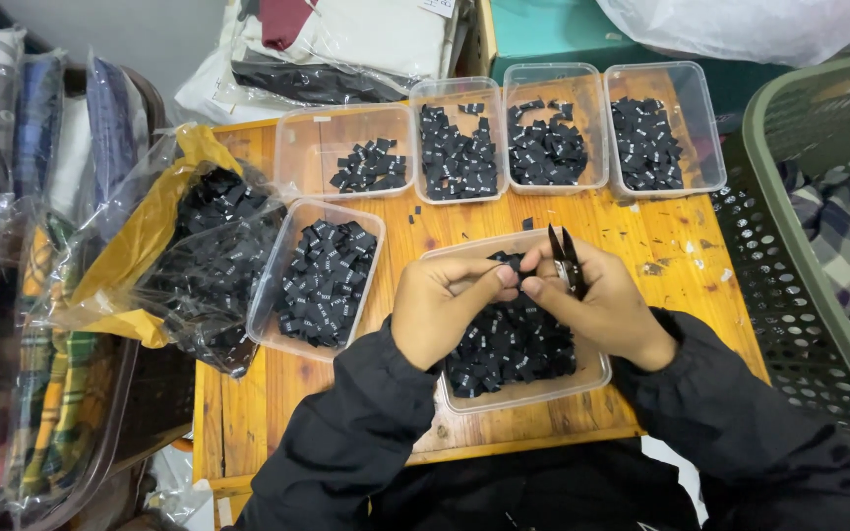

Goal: Trimming excess plastic from small black components and sorting them into plastic containers.

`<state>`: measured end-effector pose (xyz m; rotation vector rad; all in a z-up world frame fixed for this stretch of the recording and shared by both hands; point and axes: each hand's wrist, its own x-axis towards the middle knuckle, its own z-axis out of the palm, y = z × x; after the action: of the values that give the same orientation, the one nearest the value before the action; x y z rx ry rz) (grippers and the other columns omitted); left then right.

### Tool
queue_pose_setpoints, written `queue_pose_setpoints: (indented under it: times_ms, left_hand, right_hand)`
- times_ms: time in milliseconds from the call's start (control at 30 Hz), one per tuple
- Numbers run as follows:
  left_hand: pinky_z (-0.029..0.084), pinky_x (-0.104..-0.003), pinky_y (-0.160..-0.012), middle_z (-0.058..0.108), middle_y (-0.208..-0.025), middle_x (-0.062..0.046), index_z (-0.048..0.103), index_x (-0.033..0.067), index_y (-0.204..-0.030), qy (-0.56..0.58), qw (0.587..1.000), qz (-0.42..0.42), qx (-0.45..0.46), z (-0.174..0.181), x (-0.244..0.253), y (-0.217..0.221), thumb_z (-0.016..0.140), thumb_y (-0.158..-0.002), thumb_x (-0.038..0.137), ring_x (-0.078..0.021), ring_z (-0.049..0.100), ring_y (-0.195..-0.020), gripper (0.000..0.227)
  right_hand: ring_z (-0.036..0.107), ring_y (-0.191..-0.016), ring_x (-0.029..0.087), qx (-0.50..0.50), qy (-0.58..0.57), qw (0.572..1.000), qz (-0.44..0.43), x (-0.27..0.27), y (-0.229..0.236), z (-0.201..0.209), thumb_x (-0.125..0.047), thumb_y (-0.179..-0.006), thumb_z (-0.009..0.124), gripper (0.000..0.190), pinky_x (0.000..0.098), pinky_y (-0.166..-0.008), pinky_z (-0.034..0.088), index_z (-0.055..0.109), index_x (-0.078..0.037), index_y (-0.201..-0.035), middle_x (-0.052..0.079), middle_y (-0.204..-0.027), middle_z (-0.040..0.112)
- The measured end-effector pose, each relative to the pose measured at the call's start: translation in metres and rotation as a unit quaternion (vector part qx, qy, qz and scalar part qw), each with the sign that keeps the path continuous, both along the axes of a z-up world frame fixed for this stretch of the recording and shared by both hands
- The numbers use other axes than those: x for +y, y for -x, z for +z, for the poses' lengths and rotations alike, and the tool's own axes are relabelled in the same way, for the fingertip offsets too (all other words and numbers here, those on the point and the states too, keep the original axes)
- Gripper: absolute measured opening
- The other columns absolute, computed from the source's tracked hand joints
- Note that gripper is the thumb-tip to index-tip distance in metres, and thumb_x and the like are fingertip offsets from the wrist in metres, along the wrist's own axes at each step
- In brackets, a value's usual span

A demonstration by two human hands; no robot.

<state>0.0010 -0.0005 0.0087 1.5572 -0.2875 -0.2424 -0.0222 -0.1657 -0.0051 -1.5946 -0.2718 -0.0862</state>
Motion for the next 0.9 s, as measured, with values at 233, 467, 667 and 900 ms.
queue_pose_setpoints:
  times_ms: [233, 467, 667, 900]
  left_hand:
    - [0.051, -0.019, -0.062, 0.067, -0.069, -0.008, 0.068, 0.0092, -0.086, 0.058, 0.995, -0.023, 0.072, 0.000, -0.005, 0.003, 0.062, -0.079, 0.011, -0.0105, 0.063, -0.069, 0.009]
    - [0.052, -0.021, -0.066, 0.067, -0.071, -0.009, 0.068, 0.0080, -0.086, 0.073, 0.994, 0.032, 0.076, -0.011, -0.004, -0.003, 0.066, -0.076, 0.011, -0.0119, 0.063, -0.072, 0.010]
    - [0.052, -0.023, -0.068, 0.067, -0.075, -0.008, 0.069, 0.0087, -0.085, 0.092, 0.991, 0.049, 0.080, -0.004, -0.007, -0.003, 0.068, -0.074, 0.011, -0.0107, 0.061, -0.076, 0.011]
    - [0.053, -0.023, -0.066, 0.068, -0.076, -0.007, 0.069, 0.0095, -0.084, 0.080, 0.994, 0.047, 0.061, -0.013, -0.004, -0.003, 0.067, -0.075, 0.010, -0.0123, 0.061, -0.078, 0.009]
  right_hand:
    - [0.038, -0.030, 0.003, 0.074, -0.071, 0.995, -0.018, 0.006, 0.002, 0.006, 0.004, -0.079, 0.052, 0.007, 0.0140, -0.030, 0.027, 0.054, 0.005, -0.085, 0.000, -0.041, 0.041]
    - [0.028, -0.040, 0.004, 0.261, -0.261, 0.929, 0.011, 0.003, 0.006, -0.003, -0.039, -0.083, 0.037, 0.042, 0.0147, -0.028, 0.022, 0.050, 0.001, -0.085, -0.003, -0.056, 0.026]
    - [0.037, -0.047, 0.010, 0.224, -0.218, 0.949, 0.040, 0.015, 0.010, -0.009, -0.031, -0.089, 0.036, 0.038, 0.0184, -0.029, 0.030, 0.047, 0.004, -0.080, 0.001, -0.061, 0.030]
    - [0.034, -0.041, 0.012, 0.266, -0.206, 0.939, 0.077, 0.019, 0.009, -0.006, -0.032, -0.092, 0.034, 0.038, 0.0210, -0.024, 0.031, 0.044, 0.000, -0.074, 0.001, -0.057, 0.028]
